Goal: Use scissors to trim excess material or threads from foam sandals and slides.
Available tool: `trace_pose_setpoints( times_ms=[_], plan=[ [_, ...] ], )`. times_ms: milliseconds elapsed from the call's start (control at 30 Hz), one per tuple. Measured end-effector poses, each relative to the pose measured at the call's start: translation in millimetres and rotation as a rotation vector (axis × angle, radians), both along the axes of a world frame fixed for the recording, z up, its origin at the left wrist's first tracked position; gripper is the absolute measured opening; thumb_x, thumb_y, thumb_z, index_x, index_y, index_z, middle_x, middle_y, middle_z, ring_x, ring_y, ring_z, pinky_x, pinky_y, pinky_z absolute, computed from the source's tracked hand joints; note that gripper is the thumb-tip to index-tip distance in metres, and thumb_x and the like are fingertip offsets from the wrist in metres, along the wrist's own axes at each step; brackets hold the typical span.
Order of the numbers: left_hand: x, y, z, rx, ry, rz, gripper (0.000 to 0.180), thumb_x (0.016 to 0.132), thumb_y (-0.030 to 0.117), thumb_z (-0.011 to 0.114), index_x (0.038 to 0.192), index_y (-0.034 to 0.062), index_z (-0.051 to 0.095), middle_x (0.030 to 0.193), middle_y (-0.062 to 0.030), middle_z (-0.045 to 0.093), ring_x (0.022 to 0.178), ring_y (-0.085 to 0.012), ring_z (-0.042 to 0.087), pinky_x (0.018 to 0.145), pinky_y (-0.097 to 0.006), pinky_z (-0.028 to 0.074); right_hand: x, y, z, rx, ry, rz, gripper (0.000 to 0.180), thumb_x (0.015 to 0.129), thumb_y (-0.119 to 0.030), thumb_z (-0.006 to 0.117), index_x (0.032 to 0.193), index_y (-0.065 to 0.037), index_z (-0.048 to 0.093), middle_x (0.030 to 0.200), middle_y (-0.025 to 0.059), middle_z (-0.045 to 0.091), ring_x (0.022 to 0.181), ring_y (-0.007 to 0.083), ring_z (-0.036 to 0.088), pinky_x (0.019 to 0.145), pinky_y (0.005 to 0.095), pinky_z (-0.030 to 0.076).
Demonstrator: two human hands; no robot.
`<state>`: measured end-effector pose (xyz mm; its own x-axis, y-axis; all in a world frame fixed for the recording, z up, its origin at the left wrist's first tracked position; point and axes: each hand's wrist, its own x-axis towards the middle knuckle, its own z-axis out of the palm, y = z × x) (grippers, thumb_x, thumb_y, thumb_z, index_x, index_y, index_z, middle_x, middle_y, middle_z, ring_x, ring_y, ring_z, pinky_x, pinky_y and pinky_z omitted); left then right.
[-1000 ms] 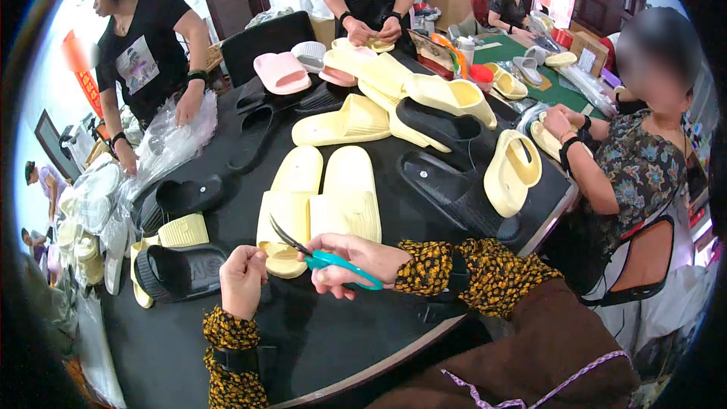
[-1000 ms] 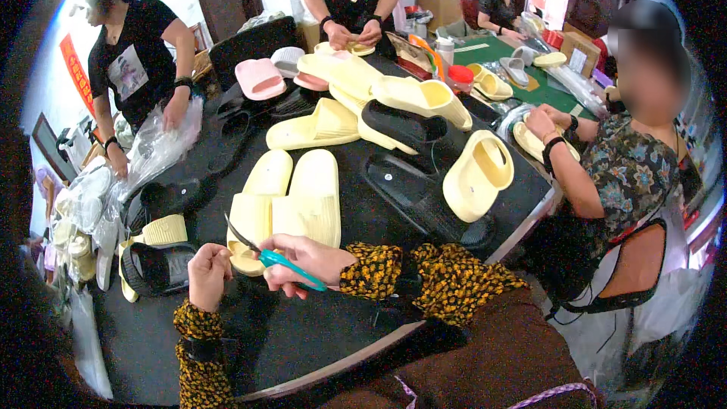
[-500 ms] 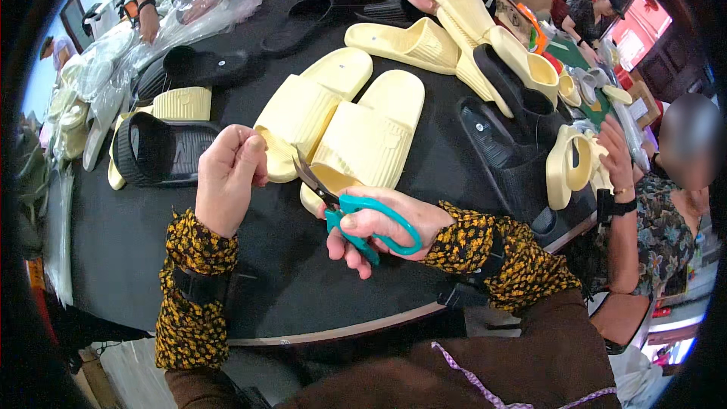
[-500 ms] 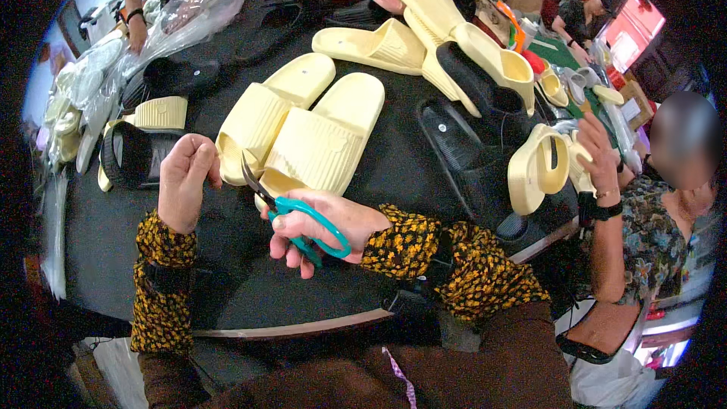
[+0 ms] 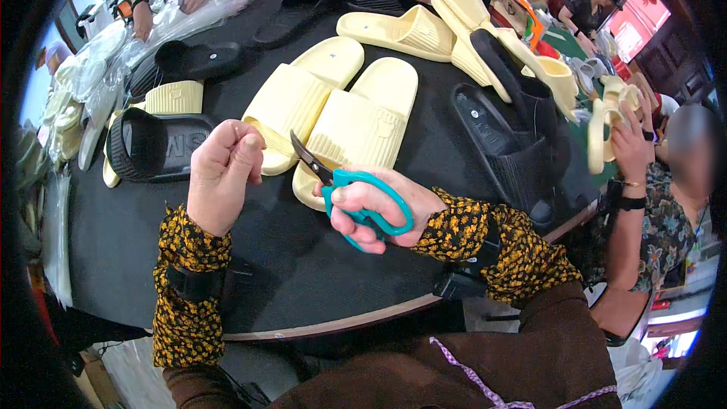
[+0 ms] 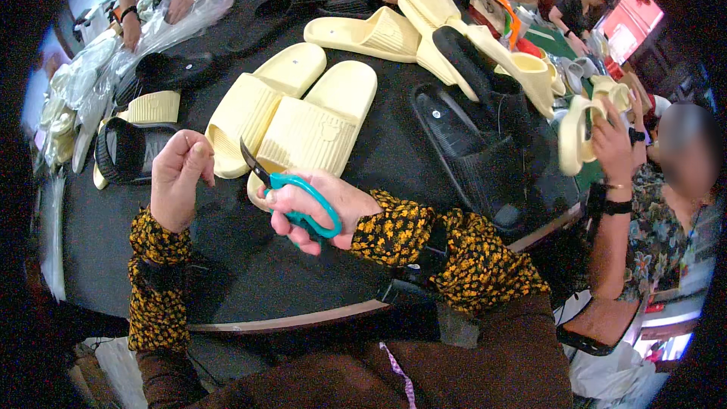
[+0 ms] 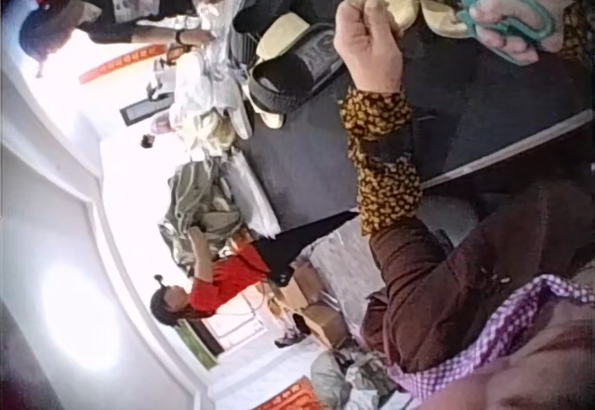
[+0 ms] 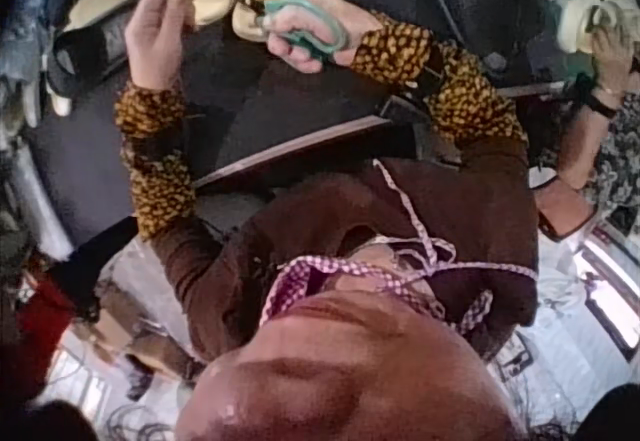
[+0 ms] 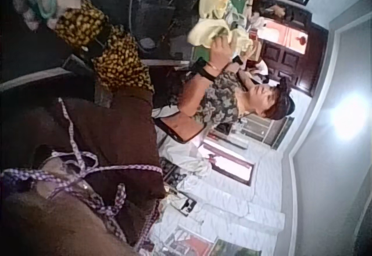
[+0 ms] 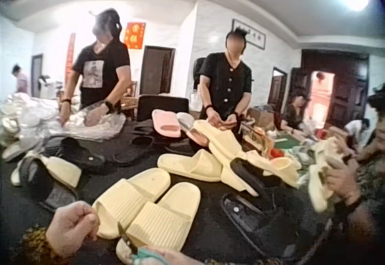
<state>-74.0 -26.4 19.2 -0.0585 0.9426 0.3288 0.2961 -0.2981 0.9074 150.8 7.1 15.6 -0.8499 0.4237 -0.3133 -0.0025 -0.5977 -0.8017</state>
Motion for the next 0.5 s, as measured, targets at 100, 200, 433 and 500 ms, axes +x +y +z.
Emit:
trace_pose_setpoints(
  times_ms=[100, 200, 433, 500],
  plan=[
    [-3, 1, 0, -0.021, 0.001, 0.029, 0.018, 0.094, 0.016, 0.047, 0.085, 0.0008, 0.051, 0.061, 0.0021, 0.045, 0.053, -0.0039, 0.041, 0.049, -0.019, 0.037, -2, -2, 4, 0.003, -0.001, -0.034, 0.034, 0.084, -0.016, 0.050, 0.112, 0.002, 0.044, 0.065, 0.0056, 0.051, 0.046, 0.0091, 0.044, 0.036, 0.0230, 0.034],
    [-7, 6, -1, -0.048, -0.011, 0.075, 0.018, 0.094, 0.016, 0.047, 0.085, 0.0004, 0.051, 0.060, 0.0023, 0.045, 0.052, -0.0036, 0.041, 0.048, -0.019, 0.036, -1, -3, 8, 0.076, -0.031, -0.010, 0.033, 0.084, -0.017, 0.050, 0.111, 0.002, 0.044, 0.069, 0.0069, 0.052, 0.049, 0.0097, 0.046, 0.039, 0.0230, 0.037],
    [-11, 11, -8, -0.057, -0.089, 0.109, 0.019, 0.094, 0.016, 0.046, 0.085, 0.0000, 0.051, 0.060, 0.0021, 0.045, 0.051, -0.0039, 0.040, 0.048, -0.019, 0.035, -3, -7, -3, -0.003, 0.098, 0.120, 0.042, 0.083, -0.019, 0.050, 0.118, 0.000, 0.037, 0.089, 0.0129, 0.057, 0.072, 0.0162, 0.060, 0.060, 0.0277, 0.053],
    [-9, 10, -6, -0.050, -0.095, 0.104, 0.019, 0.094, 0.016, 0.046, 0.085, 0.0001, 0.051, 0.059, 0.0020, 0.045, 0.051, -0.0040, 0.040, 0.048, -0.019, 0.035, -4, -8, -2, -0.006, 0.058, 0.188, 0.043, 0.083, -0.019, 0.050, 0.118, 0.001, 0.037, 0.090, 0.0139, 0.057, 0.074, 0.0165, 0.061, 0.063, 0.0294, 0.054]
  ],
)
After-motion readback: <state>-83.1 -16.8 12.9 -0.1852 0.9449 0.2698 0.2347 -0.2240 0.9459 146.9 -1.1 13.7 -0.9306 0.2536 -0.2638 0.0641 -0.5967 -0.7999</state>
